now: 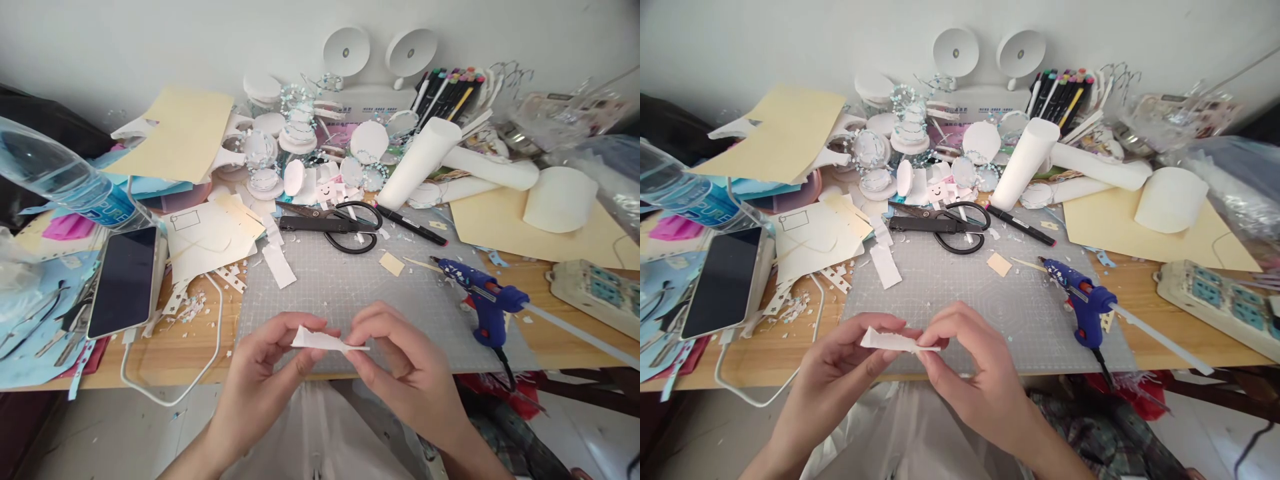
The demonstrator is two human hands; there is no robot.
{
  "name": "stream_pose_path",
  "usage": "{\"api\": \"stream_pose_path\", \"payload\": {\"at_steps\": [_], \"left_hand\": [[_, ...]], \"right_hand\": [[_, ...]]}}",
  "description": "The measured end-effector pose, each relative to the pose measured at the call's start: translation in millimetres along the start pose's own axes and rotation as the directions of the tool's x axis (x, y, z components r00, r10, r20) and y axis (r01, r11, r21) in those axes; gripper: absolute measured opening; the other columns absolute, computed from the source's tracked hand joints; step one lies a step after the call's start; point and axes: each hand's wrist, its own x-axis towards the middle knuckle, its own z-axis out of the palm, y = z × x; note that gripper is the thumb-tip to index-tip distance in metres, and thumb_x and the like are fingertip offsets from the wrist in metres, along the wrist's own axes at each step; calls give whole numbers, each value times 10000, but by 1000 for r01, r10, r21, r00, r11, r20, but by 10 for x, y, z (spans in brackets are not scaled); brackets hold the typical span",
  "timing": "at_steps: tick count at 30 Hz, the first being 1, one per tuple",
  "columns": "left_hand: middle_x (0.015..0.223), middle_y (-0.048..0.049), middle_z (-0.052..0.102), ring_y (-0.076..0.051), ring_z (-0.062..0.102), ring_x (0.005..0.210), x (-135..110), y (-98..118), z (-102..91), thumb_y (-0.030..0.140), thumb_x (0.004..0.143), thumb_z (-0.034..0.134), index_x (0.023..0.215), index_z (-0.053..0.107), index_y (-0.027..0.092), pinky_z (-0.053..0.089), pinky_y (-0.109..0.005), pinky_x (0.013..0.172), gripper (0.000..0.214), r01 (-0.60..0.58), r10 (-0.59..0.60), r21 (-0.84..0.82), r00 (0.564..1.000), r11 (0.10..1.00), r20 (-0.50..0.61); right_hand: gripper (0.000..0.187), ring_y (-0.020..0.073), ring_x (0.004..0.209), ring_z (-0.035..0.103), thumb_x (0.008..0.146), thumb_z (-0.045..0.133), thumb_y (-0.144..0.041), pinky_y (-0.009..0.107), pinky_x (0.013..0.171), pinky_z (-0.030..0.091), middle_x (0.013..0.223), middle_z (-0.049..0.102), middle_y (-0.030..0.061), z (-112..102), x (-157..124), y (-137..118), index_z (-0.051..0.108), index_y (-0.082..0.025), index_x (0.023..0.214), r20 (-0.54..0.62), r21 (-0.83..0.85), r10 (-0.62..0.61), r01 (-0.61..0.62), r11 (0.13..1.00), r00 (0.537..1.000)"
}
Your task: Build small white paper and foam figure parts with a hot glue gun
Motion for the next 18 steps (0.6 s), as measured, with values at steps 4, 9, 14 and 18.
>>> {"api": "stream_pose_path", "payload": {"at_steps": [4, 9, 14, 18], "left_hand": [[983, 6, 773, -165, 721, 920, 12, 6, -64, 115, 884, 601, 954, 726, 262, 562, -249, 820, 205, -192, 195, 186, 981, 964, 4], [1096, -38, 748, -192, 706, 1003, 71, -28, -149, -8, 869, 540, 981, 709, 240, 570, -318, 859, 319, -464, 460, 266, 884, 845, 78], [1084, -62, 752, -205, 708, 996, 109, -25, -127, -11, 862, 563, 1022, 715, 226, 572, -330, 852, 324, -564, 556, 178, 826, 806, 98], [996, -37, 771, -181, 718, 903, 91, -8, -54, 96, 835, 674, 914, 745, 233, 564, -243, 750, 173, -225, 225, -23, 974, 974, 2]], "right_hand": [[157, 153, 846, 589, 891, 554, -137, 286, 750, 517, 897, 564, 18, -39, -24, 29, 587, -281, 946, 7, -41, -23, 24, 999, 1000], [313, 225, 1079, 548, 853, 599, -159, 396, 926, 499, 1129, 539, 73, -75, -52, 63, 552, -312, 1122, 29, -116, -54, 57, 992, 998], [530, 267, 1205, 480, 779, 656, -153, 437, 986, 469, 1258, 486, 94, -24, -58, 116, 492, -300, 1262, 48, -132, -152, 157, 979, 987], [485, 240, 1170, 495, 776, 657, -116, 395, 967, 460, 1289, 493, 82, 22, -36, 158, 540, -290, 1213, -8, -162, -252, 247, 955, 968]]}}
